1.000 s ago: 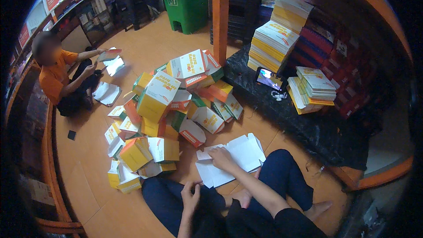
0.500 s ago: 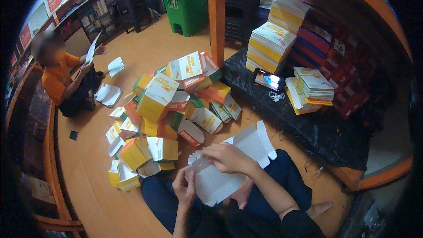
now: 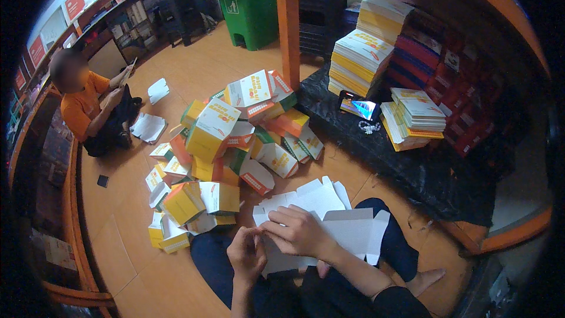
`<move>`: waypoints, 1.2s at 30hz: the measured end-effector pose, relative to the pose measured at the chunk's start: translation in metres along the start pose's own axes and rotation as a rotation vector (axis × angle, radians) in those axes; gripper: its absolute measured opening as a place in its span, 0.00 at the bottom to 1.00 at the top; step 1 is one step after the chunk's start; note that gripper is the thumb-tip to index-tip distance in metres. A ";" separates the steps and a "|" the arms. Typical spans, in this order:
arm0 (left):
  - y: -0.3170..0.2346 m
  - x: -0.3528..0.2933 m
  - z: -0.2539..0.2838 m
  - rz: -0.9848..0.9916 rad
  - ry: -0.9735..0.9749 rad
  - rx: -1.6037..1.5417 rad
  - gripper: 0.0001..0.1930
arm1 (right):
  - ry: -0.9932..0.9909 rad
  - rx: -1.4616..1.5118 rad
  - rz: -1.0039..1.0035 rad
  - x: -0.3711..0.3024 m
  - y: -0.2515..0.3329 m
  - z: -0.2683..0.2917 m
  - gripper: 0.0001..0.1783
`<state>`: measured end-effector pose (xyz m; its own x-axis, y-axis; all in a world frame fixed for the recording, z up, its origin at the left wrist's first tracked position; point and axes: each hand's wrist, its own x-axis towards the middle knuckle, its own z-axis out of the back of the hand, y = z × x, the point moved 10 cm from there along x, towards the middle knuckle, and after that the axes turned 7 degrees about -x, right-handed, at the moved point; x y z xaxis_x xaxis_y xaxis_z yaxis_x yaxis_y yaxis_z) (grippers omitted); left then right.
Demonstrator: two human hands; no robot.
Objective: The person sits on the floor and folds flat cardboard pieces into small rectangular boxes. They repeatedly pick up a flat piece, fold the sides, and tuck the flaps to form a box, then place the finished box into a growing pile.
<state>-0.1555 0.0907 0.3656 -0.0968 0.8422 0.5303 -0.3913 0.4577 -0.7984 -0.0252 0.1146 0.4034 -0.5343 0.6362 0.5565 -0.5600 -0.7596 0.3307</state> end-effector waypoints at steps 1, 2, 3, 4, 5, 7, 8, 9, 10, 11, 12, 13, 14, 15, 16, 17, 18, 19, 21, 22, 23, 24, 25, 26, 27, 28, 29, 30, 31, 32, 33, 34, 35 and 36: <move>-0.005 0.003 -0.003 -0.031 0.027 0.043 0.09 | -0.012 -0.037 0.001 -0.002 0.001 0.000 0.14; -0.012 0.005 -0.005 -0.081 0.043 0.095 0.09 | -0.050 -0.067 -0.004 -0.003 0.001 0.004 0.14; -0.016 0.007 -0.001 -0.083 -0.013 0.143 0.09 | -0.093 -0.117 -0.010 -0.004 0.001 0.009 0.15; -0.023 0.007 0.003 -0.103 -0.077 0.197 0.09 | -0.161 -0.161 -0.025 -0.006 0.000 0.017 0.16; -0.029 0.007 0.004 -0.102 -0.116 0.245 0.09 | -0.229 -0.208 -0.041 -0.007 0.000 0.026 0.17; -0.059 -0.005 0.011 -0.232 -0.288 0.441 0.10 | -0.392 -0.282 -0.129 -0.013 -0.004 0.047 0.22; -0.071 -0.012 0.014 -0.271 -0.382 0.539 0.11 | -0.455 -0.316 -0.184 -0.017 -0.005 0.056 0.24; -0.074 -0.012 0.010 -0.279 -0.324 0.395 0.14 | -0.478 -0.344 -0.218 -0.020 -0.003 0.060 0.27; -0.059 -0.008 0.009 -0.139 -0.292 0.172 0.15 | -0.508 -0.322 -0.167 -0.020 0.006 0.061 0.27; -0.047 -0.009 0.004 -0.025 -0.292 -0.071 0.16 | -0.502 -0.294 -0.142 -0.021 0.014 0.059 0.27; -0.032 -0.009 -0.003 0.110 -0.275 -0.307 0.17 | -0.492 -0.264 -0.125 -0.021 0.021 0.056 0.26; -0.023 -0.011 -0.006 0.200 -0.259 -0.403 0.21 | -0.485 -0.173 -0.087 -0.022 0.029 0.052 0.27; -0.018 -0.012 -0.003 0.226 -0.303 -0.458 0.23 | -0.469 -0.141 -0.082 -0.022 0.034 0.048 0.27; -0.011 -0.015 -0.001 0.280 -0.326 -0.506 0.26 | -0.471 -0.102 -0.075 -0.022 0.038 0.046 0.27; -0.006 -0.018 0.003 0.317 -0.352 -0.562 0.28 | -0.500 -0.063 -0.056 -0.024 0.041 0.048 0.27; -0.007 -0.015 0.009 0.261 -0.372 -0.576 0.27 | -0.443 -0.030 -0.046 -0.021 0.041 0.043 0.27; -0.006 -0.017 0.014 0.256 -0.383 -0.602 0.26 | -0.418 0.006 -0.029 -0.020 0.041 0.043 0.27; -0.005 -0.016 0.019 0.232 -0.389 -0.642 0.25 | -0.408 0.042 -0.011 -0.018 0.041 0.044 0.27; 0.000 -0.018 0.027 0.221 -0.420 -0.672 0.20 | -0.394 0.127 -0.014 -0.015 0.039 0.050 0.25; -0.003 -0.017 0.027 0.185 -0.391 -0.665 0.19 | -0.387 0.177 -0.039 -0.014 0.036 0.053 0.24; -0.003 -0.017 0.026 0.175 -0.374 -0.650 0.18 | -0.380 0.226 -0.062 -0.012 0.034 0.055 0.22; -0.005 -0.017 0.023 0.161 -0.350 -0.655 0.17 | -0.392 0.265 -0.073 -0.011 0.033 0.058 0.20; -0.005 -0.019 0.022 0.159 -0.358 -0.651 0.15 | -0.404 0.304 -0.086 -0.010 0.031 0.060 0.18; -0.006 -0.021 0.020 0.153 -0.359 -0.665 0.14 | -0.400 0.346 -0.109 -0.010 0.028 0.060 0.16; -0.009 -0.021 0.017 0.137 -0.344 -0.686 0.13 | -0.418 0.337 -0.110 -0.010 0.027 0.062 0.15; -0.008 -0.023 0.016 0.158 -0.359 -0.668 0.12 | -0.421 0.330 -0.120 -0.010 0.026 0.061 0.14; -0.009 -0.024 0.014 0.169 -0.358 -0.656 0.12 | -0.424 0.327 -0.136 -0.010 0.023 0.060 0.13; -0.007 -0.025 0.013 0.199 -0.362 -0.645 0.12 | -0.439 0.312 -0.151 -0.011 0.021 0.059 0.13; -0.009 -0.025 0.011 0.202 -0.351 -0.637 0.11 | -0.453 0.302 -0.173 -0.012 0.019 0.057 0.13; -0.008 -0.026 0.010 0.225 -0.345 -0.630 0.10 | -0.467 0.292 -0.194 -0.013 0.018 0.056 0.13; -0.008 -0.026 0.009 0.246 -0.340 -0.621 0.09 | -0.472 0.275 -0.192 -0.013 0.019 0.055 0.13; -0.008 -0.026 0.009 0.251 -0.343 -0.631 0.08 | -0.479 0.256 -0.190 -0.013 0.020 0.054 0.13; -0.008 -0.025 0.010 0.257 -0.345 -0.642 0.07 | -0.500 0.241 -0.189 -0.014 0.021 0.055 0.13; -0.007 -0.025 0.010 0.270 -0.341 -0.660 0.07 | -0.466 0.244 -0.165 -0.012 0.023 0.053 0.13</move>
<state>-0.1594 0.0640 0.3605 -0.4282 0.8633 0.2673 0.2994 0.4146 -0.8593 0.0018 0.0822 0.4449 -0.0842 0.6648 0.7422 -0.4197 -0.6992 0.5787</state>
